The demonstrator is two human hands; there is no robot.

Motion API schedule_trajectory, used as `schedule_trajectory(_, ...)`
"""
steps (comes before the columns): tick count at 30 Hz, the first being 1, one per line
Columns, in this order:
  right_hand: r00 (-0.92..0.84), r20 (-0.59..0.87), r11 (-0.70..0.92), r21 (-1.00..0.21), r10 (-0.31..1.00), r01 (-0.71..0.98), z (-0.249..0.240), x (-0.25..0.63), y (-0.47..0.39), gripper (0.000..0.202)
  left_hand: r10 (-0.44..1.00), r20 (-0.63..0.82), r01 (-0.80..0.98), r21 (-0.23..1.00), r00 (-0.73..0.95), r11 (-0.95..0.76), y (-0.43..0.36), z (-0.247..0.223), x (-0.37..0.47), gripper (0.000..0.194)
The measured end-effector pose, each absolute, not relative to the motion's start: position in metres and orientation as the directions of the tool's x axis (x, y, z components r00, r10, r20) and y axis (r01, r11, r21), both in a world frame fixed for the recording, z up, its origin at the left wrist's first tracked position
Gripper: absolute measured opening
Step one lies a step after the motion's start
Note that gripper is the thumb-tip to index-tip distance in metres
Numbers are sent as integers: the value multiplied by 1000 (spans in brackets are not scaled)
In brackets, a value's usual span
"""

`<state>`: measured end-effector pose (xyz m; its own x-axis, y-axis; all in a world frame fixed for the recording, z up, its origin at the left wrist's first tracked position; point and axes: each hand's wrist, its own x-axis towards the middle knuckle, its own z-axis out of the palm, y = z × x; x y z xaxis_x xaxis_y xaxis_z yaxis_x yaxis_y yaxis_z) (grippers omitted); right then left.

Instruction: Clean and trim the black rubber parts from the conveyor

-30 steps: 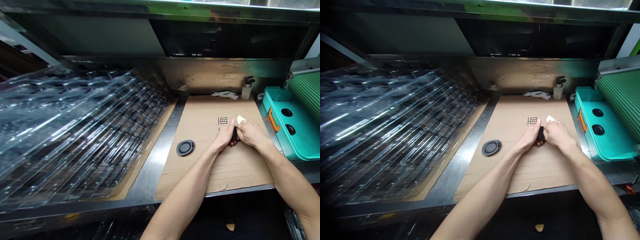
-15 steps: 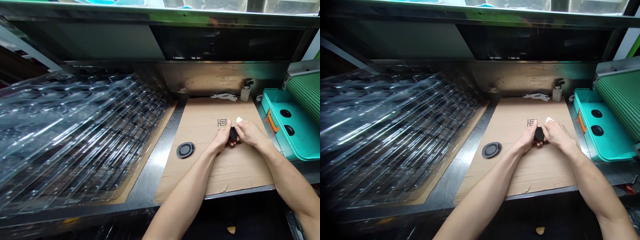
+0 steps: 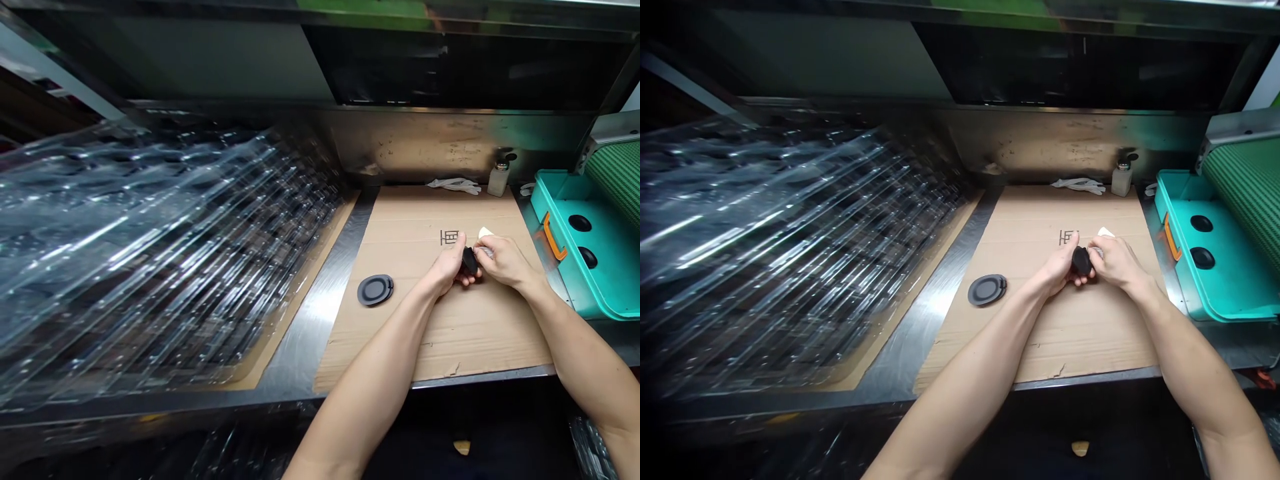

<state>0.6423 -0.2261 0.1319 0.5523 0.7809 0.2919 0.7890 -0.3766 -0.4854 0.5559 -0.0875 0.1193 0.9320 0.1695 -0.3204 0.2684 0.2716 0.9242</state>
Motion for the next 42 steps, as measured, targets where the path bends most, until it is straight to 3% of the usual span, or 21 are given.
schedule_trajectory(9, 547, 283, -356, -517, 788, 779, 136, 640, -228, 21, 227, -211, 199, 977, 951, 73, -94, 118, 554, 84)
schedule_trajectory(13, 528, 263, -368, -476, 807, 799, 138, 640, -229, 22, 217, -194, 192, 981, 957, 31, -94, 119, 551, 84)
schedule_trajectory(23, 502, 251, -420, -316, 828, 851, 133, 643, -229, 22, 230, -193, 185, 981, 954, 56, -94, 116, 552, 83)
schedule_trajectory(29, 500, 305, -398, -340, 810, 852, 132, 643, -229, 24, 239, -156, 141, 987, 958, 78, -95, 113, 553, 82)
schedule_trajectory(32, 550, 259, -466, -322, 794, 824, 133, 642, -229, 23, 231, -164, 151, 986, 959, 74, -96, 113, 554, 80)
schedule_trajectory(34, 590, 231, -506, -335, 774, 795, 135, 642, -230, 22, 221, -203, 175, 974, 954, 142, -93, 114, 554, 78)
schedule_trajectory(36, 622, 232, -514, -390, 748, 764, 139, 642, -232, 21, 198, -291, 219, 922, 936, 320, -87, 118, 554, 75)
schedule_trajectory(39, 666, 203, -548, -426, 718, 720, 148, 642, -238, 20, 123, -444, 279, 730, 887, 623, -72, 124, 552, 74)
schedule_trajectory(42, 689, 184, -593, -385, 701, 707, 153, 642, -240, 38, 57, -488, 269, 570, 871, 776, -59, 127, 549, 75)
